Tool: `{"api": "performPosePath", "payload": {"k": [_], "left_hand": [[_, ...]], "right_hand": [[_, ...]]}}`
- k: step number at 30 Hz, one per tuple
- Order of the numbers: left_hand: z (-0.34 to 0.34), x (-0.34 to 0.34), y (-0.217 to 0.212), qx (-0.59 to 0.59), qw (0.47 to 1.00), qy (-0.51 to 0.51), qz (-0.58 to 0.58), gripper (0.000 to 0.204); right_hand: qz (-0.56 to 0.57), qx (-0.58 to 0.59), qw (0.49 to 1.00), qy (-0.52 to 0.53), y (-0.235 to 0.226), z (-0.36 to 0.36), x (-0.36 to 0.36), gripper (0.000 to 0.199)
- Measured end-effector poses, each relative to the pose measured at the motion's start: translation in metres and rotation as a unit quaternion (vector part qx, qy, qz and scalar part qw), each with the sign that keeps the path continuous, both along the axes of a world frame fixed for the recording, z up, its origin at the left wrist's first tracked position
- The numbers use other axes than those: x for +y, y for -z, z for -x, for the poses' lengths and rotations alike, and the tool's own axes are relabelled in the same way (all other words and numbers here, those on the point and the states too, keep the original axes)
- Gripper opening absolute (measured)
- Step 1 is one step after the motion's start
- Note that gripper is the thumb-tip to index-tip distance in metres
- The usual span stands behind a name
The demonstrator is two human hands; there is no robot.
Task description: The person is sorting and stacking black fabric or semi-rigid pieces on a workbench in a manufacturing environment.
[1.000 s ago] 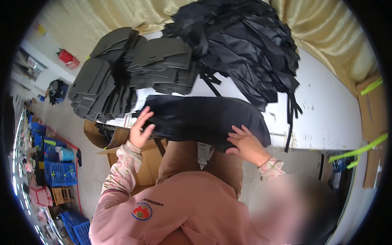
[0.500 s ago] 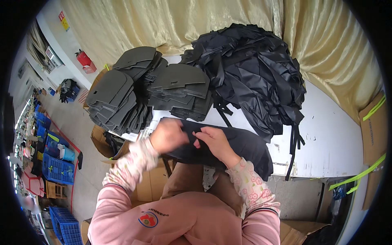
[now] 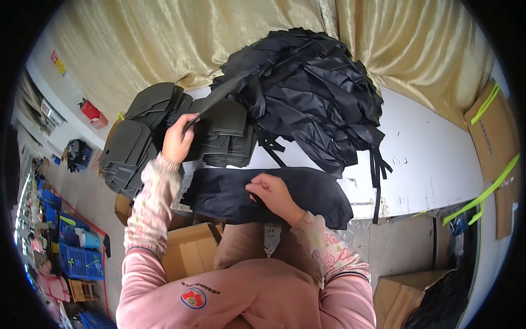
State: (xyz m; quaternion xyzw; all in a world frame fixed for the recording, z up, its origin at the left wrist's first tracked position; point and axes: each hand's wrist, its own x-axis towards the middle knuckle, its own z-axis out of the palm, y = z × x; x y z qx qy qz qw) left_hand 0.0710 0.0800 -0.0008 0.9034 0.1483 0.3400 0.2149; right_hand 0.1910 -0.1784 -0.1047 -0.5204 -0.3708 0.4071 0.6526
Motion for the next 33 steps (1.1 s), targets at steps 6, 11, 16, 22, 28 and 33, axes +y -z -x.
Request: {"api": "performPosePath", "payload": {"k": [6, 11, 16, 22, 28, 33], "left_hand": [[0.025, -0.115, 0.042, -0.057, 0.945, 0.138, 0.292, 0.041], [0.025, -0.133, 0.071, -0.085, 0.912, 0.168, 0.363, 0.038], [0.023, -0.122, 0.051, -0.016, 0.957, 0.272, 0.101, 0.05], [0.034, -0.101, 0.028, 0.062, 0.962, 0.177, -0.198, 0.056], [0.052, -0.097, 0.045, -0.156, 0.898, 0.29, 0.292, 0.053], [0.086, -0.083, 0.05, -0.377, 0.853, 0.039, 0.359, 0.025]], "right_hand": [[-0.076, -0.023, 0.995, 0.066, -0.045, 0.007, 0.014, 0.015], [-0.052, -0.054, 0.996, 0.04, -0.039, 0.007, 0.012, 0.012], [-0.159, -0.224, 0.957, 0.095, -0.018, -0.006, 0.005, 0.021], [-0.04, 0.104, 0.979, -0.168, -0.073, -0.042, -0.046, 0.039], [0.086, 0.033, 0.995, 0.031, -0.056, -0.052, -0.053, 0.031], [0.19, 0.002, 0.978, 0.085, 0.02, -0.079, -0.098, 0.027]]}}
